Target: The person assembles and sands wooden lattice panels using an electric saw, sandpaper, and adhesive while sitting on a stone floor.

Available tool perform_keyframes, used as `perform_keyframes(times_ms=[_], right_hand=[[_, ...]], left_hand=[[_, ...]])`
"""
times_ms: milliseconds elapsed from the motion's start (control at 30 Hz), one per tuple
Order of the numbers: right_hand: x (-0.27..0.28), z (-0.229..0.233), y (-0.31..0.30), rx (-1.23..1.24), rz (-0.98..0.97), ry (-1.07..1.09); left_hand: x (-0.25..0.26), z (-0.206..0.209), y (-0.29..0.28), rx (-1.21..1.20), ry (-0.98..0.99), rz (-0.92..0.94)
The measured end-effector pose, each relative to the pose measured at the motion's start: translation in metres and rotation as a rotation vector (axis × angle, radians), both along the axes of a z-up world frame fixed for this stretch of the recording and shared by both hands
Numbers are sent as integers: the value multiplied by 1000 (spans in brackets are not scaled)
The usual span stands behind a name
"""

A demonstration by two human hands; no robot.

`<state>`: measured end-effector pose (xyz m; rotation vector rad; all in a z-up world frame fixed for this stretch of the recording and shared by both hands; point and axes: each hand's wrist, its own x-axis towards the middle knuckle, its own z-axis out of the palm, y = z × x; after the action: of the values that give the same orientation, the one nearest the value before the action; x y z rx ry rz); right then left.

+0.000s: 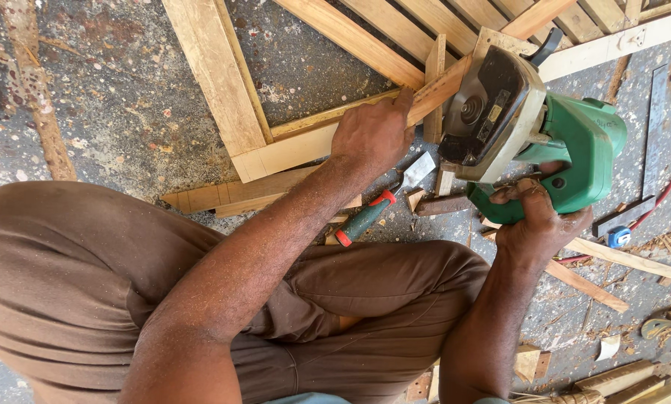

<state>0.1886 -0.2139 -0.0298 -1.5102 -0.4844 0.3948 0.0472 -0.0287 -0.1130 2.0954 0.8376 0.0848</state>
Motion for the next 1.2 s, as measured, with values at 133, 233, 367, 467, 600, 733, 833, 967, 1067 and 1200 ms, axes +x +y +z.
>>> perform_keyframes(times_ms=[133,233,367,467,600,733,833,967,1067,1200], right_hand=[[0,0,2,1,-3,-2],[-5,5,8,14,-6,-16],[-5,9,13,23,12,-39],[-2,7,13,23,11,-31],[3,4,12,40,26,-33],[8,2,11,-15,0,-18],[12,0,12,-21,0,-20],[14,0,12,-16,5,-5],[15,0,14,22,39,-2],[16,0,17,35,56,6]], left_hand=[[-1,1,0,7,-5,-3],[-1,1,1,18,-1,-9],[-1,2,2,-12,17,-31],[-1,2,2,-7,19,-34],[-1,4,3,-10,16,-31],[-1,4,4,-31,15,-29],[-2,6,4,-33,19,-25],[-2,6,4,-12,19,-32],[-2,6,5,10,-2,-25],[-1,6,5,-27,22,-35]])
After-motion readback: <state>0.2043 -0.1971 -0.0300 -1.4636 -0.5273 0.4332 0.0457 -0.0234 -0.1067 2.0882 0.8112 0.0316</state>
